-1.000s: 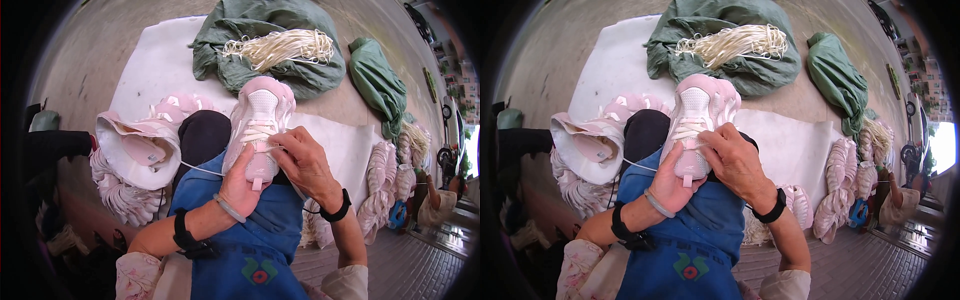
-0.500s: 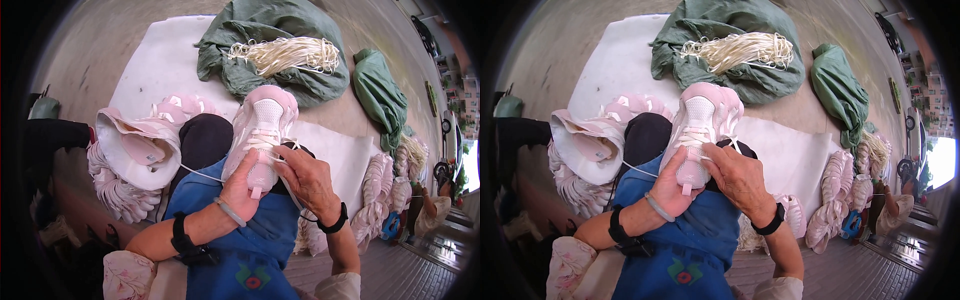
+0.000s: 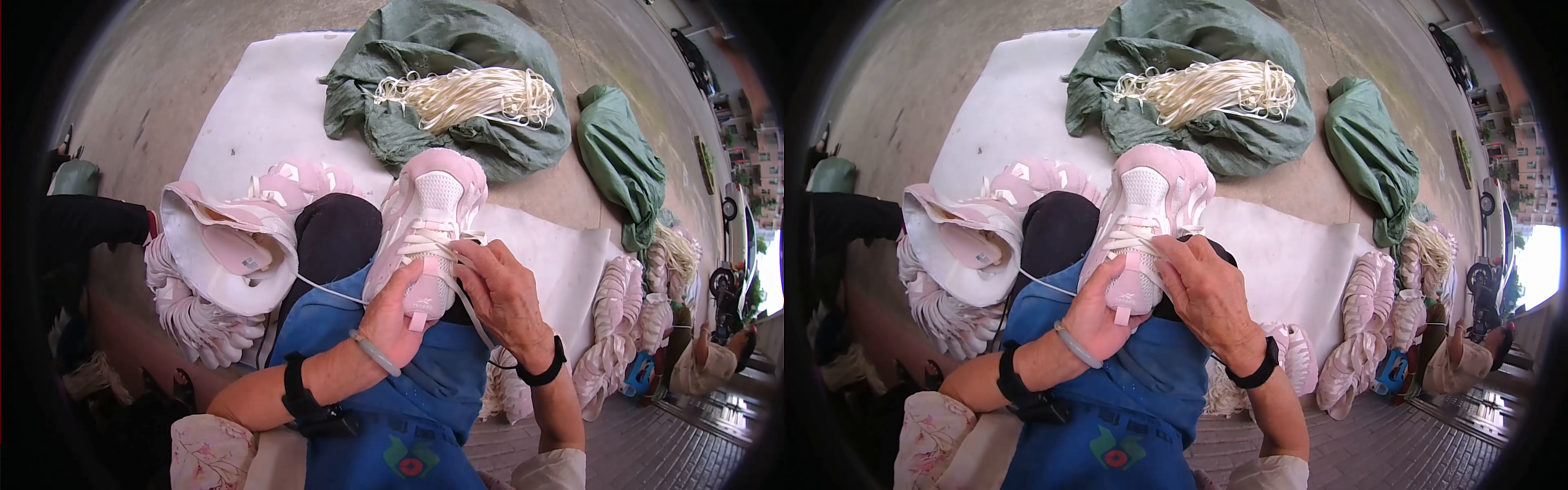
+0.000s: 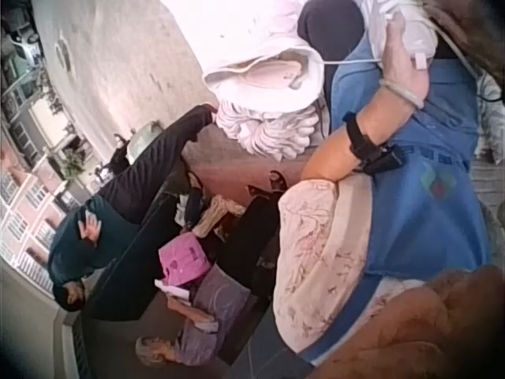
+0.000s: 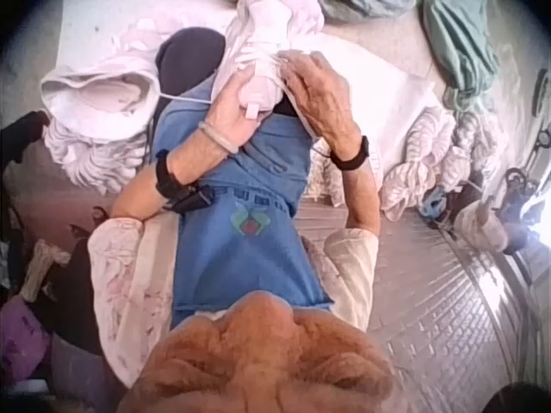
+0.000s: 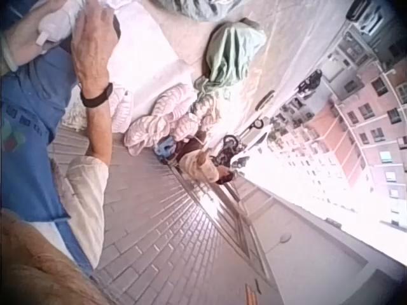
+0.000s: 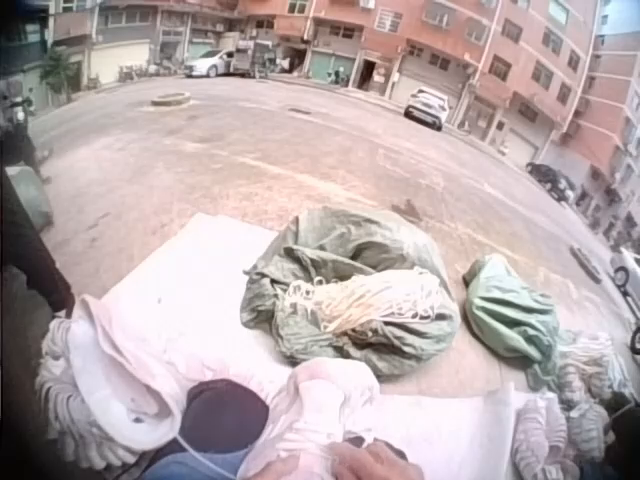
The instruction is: The person is threading laces through the eyelets of pink and white sneakers.
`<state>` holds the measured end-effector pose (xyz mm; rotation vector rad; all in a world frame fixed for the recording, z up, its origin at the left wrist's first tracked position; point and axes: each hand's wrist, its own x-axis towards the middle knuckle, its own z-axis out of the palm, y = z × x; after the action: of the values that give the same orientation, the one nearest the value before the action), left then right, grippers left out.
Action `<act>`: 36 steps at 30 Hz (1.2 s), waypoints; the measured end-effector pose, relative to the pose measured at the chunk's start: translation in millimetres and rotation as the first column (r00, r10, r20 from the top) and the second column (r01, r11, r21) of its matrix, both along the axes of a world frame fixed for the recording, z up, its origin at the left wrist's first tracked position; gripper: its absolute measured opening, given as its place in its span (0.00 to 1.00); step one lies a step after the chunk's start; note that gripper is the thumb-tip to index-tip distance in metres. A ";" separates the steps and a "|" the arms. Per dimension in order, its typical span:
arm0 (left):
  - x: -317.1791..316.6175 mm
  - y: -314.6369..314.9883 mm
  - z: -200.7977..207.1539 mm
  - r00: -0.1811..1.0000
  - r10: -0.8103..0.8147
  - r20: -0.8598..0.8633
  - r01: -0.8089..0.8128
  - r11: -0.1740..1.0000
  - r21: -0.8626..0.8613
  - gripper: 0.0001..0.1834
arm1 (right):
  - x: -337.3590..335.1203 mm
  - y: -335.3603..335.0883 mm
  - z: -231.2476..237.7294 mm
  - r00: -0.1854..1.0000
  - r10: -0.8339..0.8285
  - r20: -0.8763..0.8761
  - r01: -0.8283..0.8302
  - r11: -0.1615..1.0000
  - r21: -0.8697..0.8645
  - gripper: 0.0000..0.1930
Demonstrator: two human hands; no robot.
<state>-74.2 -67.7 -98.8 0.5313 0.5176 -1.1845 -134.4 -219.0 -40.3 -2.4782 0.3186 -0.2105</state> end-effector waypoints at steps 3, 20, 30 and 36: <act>0.7 0.9 -0.5 0.999 -0.002 -0.035 0.002 1.000 0.008 0.21 | -0.5 1.7 -6.3 1.000 0.023 0.015 -0.023 1.000 0.016 0.10; 3.8 2.8 3.5 1.000 0.006 -0.014 -0.006 0.999 -0.038 0.20 | 2.2 0.8 -1.6 0.998 0.048 -0.027 -0.046 0.997 0.066 0.04; 3.9 2.5 2.1 1.000 0.001 -0.010 -0.002 0.998 -0.057 0.20 | 5.3 -3.3 1.9 0.985 0.153 -0.082 -0.147 0.987 0.069 0.05; 2.5 3.0 0.1 0.999 0.006 -0.037 -0.007 0.999 -0.035 0.21 | 6.3 -6.8 -2.5 0.990 0.120 -0.069 -0.098 0.959 0.266 0.03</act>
<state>-71.7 -64.7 -98.7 0.4780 0.5290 -1.1970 -128.1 -225.7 -42.8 -2.2369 0.2276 -0.0150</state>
